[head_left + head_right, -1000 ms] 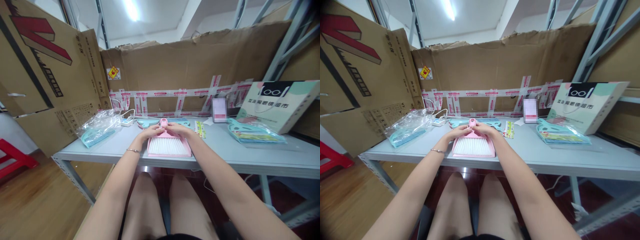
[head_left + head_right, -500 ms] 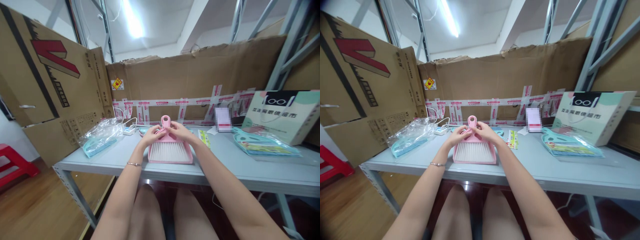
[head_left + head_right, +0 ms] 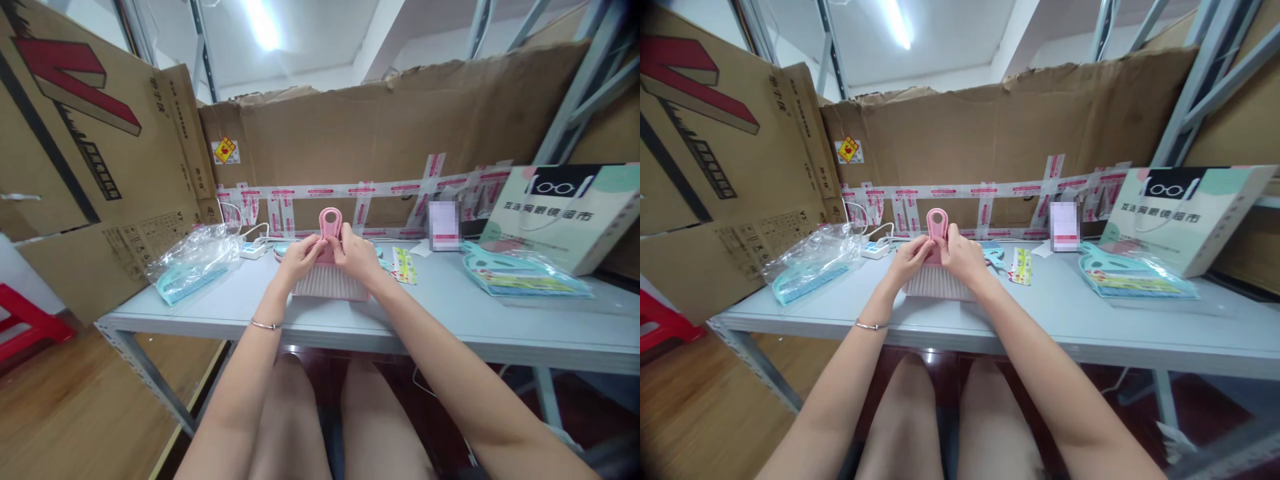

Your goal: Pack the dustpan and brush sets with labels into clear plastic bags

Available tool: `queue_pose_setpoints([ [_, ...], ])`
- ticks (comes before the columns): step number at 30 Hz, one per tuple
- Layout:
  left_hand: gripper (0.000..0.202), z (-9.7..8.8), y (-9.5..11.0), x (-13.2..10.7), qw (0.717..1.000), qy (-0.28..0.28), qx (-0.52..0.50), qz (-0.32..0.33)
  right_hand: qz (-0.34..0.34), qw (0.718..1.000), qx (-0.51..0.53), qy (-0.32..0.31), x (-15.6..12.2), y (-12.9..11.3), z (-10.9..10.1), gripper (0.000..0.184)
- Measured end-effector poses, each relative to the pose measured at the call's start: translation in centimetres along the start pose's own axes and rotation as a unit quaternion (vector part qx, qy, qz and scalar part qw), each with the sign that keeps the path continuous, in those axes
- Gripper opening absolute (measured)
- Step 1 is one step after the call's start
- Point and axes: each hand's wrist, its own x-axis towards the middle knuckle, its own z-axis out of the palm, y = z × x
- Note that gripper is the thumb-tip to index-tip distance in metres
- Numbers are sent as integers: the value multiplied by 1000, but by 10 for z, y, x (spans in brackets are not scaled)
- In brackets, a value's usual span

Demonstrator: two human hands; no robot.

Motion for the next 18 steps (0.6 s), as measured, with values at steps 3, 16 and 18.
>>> queue_pose_setpoints([
  [3, 36, 1, 0, -1, 1000, 12, 14, 14, 5, 999, -33, 2, -1, -3, 1, 30],
  [16, 31, 1, -8, 0, 999, 44, -19, -21, 2, 975, 220, -38, 0, 18, 3, 31],
  [18, 32, 1, -11, -1, 997, 40, -49, -50, 20, 965, 258, -45, -4, 26, 8, 32],
])
